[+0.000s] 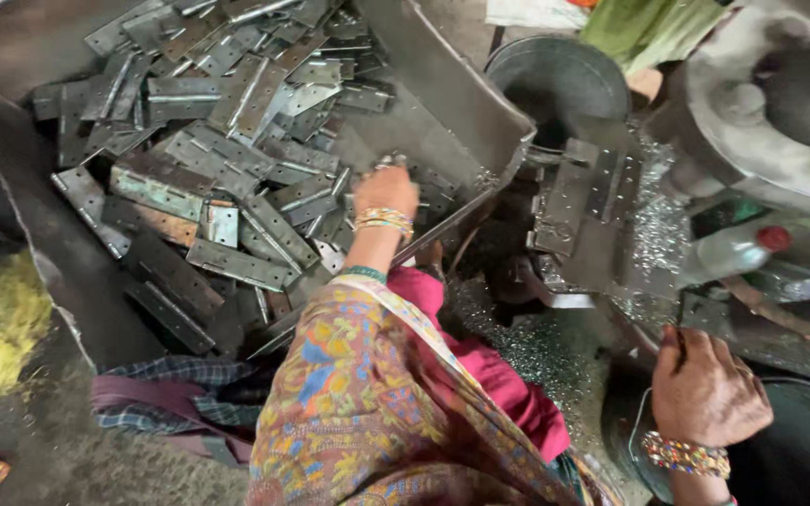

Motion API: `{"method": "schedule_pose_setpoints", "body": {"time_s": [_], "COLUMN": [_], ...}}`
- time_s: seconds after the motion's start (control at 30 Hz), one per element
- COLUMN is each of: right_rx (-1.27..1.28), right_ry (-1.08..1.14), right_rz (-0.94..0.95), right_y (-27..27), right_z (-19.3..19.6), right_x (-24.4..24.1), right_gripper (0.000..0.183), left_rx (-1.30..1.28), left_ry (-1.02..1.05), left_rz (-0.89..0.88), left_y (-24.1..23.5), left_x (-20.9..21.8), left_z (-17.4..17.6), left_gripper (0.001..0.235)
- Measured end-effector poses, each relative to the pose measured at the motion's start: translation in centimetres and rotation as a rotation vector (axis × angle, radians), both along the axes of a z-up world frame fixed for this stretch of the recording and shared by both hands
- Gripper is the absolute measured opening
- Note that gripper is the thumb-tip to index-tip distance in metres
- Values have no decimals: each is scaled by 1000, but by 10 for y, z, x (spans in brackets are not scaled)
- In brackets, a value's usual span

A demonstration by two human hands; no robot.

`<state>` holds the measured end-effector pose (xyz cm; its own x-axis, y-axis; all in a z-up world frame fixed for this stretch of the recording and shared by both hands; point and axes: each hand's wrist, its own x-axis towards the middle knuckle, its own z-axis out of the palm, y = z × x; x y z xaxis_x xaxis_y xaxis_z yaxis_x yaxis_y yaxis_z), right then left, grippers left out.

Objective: The person picks up metal hinges from a metal container, places them into a pressing machine, and uses the machine to press each item.

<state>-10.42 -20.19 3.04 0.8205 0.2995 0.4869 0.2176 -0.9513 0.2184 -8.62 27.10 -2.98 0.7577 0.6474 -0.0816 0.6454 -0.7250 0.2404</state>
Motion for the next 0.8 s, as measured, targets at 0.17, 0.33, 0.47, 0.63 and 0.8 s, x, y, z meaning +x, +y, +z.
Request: {"method": "schedule_pose_setpoints", "body": {"time_s": [0.17,0.33,0.47,0.63,0.8], "right_rx": [15,24,-18,40,109], "right_ry": [-49,-56,-59,-67,-65], "right_rz": [65,50,36,34,40], "right_y": [-6,-4,2,12,16], "right_z": [-11,-10,-4,8,16], "right_x": [2,1,1,-3,-7], "right_gripper": [28,26,28,30,22], "left_rx": [168,178,271,324,473], "left_ry": [-65,-94,-43,-101,-302], "left_rz": [15,-132,-118,-17,40], "left_y": [26,19,11,-5,-13], "left_x": [-44,-50,-47,-38,-47], "left_z": [-16,-13,4,20,23], "left_gripper": [56,87,82,78,55]}}
